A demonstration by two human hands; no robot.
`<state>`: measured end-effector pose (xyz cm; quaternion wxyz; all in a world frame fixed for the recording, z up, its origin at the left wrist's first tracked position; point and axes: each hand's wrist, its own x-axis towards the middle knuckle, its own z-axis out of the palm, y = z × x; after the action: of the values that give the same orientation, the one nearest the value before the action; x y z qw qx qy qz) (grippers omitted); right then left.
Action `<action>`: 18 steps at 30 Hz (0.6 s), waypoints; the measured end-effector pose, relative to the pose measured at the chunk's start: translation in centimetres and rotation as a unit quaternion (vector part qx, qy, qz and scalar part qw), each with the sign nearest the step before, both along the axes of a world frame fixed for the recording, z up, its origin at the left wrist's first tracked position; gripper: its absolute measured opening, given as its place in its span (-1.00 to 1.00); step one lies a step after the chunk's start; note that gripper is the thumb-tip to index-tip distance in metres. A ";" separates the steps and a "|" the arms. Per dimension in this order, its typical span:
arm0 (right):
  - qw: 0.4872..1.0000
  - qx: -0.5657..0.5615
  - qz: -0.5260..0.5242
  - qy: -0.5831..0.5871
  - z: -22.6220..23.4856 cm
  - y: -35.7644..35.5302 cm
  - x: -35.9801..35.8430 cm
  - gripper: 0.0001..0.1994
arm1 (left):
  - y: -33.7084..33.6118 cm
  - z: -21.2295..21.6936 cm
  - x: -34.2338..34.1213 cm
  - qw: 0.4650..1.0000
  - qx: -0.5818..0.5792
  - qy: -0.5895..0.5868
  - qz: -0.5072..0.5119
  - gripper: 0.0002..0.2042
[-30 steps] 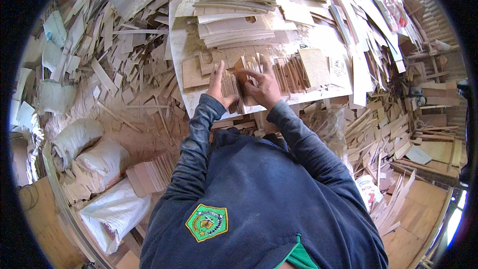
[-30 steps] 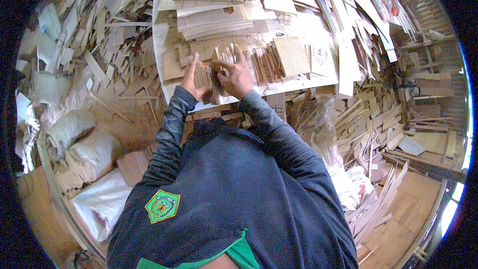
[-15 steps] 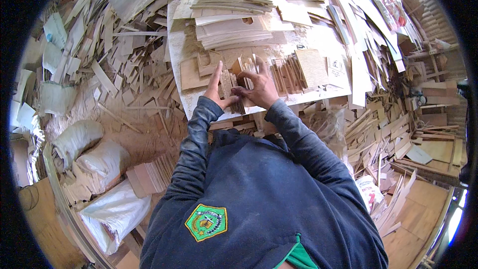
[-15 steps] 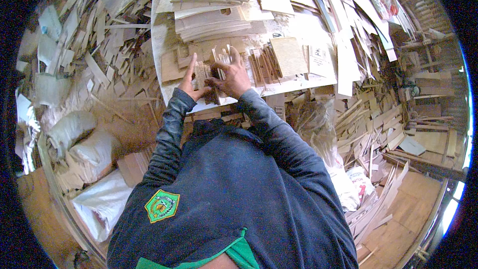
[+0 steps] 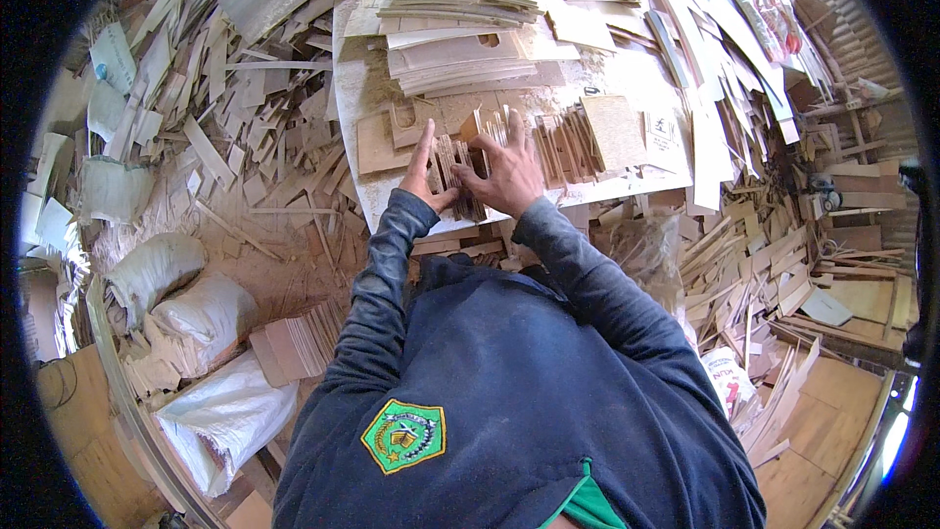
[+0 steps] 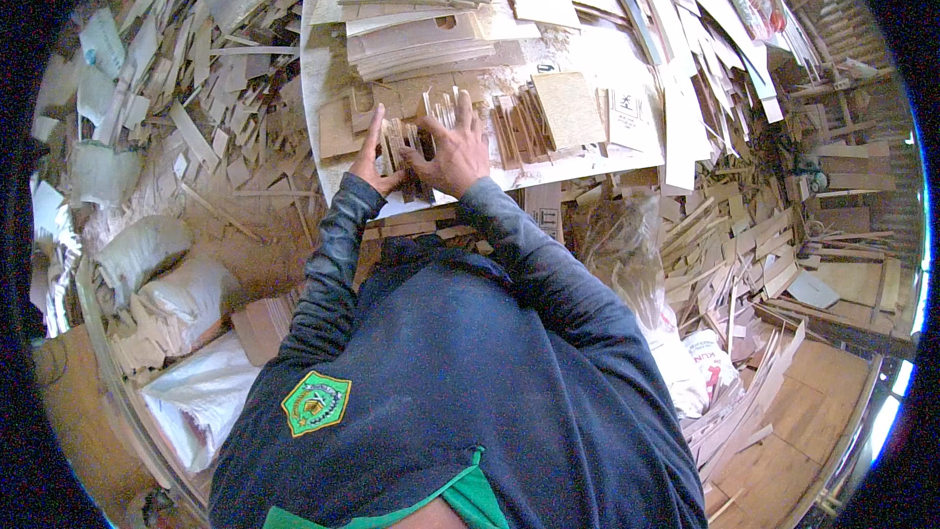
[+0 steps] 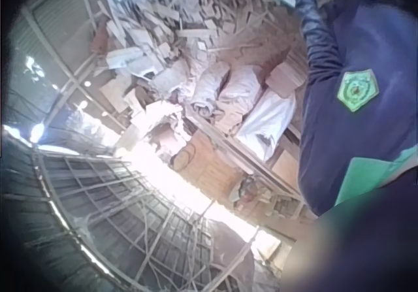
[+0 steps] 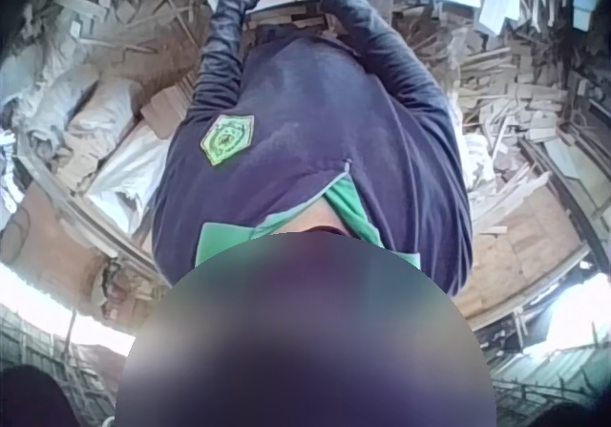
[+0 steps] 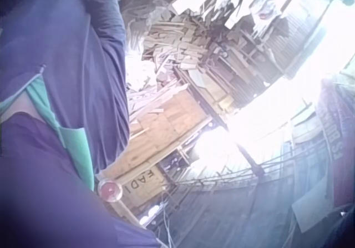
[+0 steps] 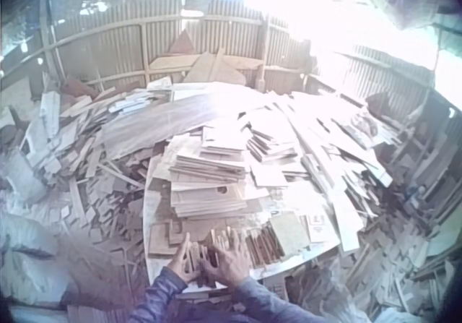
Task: The person walks through a cluttered workshop and begins sorting small wooden pieces from a large sack. They repeatedly pick up handfuls of wood, separate them, and place them into a pile on a nearby table.
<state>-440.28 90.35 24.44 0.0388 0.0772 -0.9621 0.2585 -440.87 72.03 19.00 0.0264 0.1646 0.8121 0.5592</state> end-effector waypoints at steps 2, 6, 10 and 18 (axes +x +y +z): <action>1.000 0.005 0.001 -0.015 0.1 0.0 -0.1 -0.47 | 0.0 -0.2 0.0 1.000 0.002 0.009 -0.004 0.14; 1.000 -0.001 0.016 -0.003 -0.1 0.3 -0.4 -0.46 | 0.0 -0.3 -0.1 1.000 -0.012 0.026 -0.008 0.14; 1.000 -0.007 0.006 -0.016 0.0 0.2 -0.5 -0.44 | 0.0 -0.2 0.0 1.000 -0.017 0.023 0.002 0.16; 0.996 0.039 -0.042 -0.064 1.2 -1.2 -0.1 -0.21 | 0.4 -1.2 0.6 0.996 0.073 -0.045 0.042 0.23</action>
<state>-440.41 89.11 25.60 -0.0150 0.0214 -0.9744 0.2233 -440.29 72.43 17.83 0.0273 0.1071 0.7736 0.6240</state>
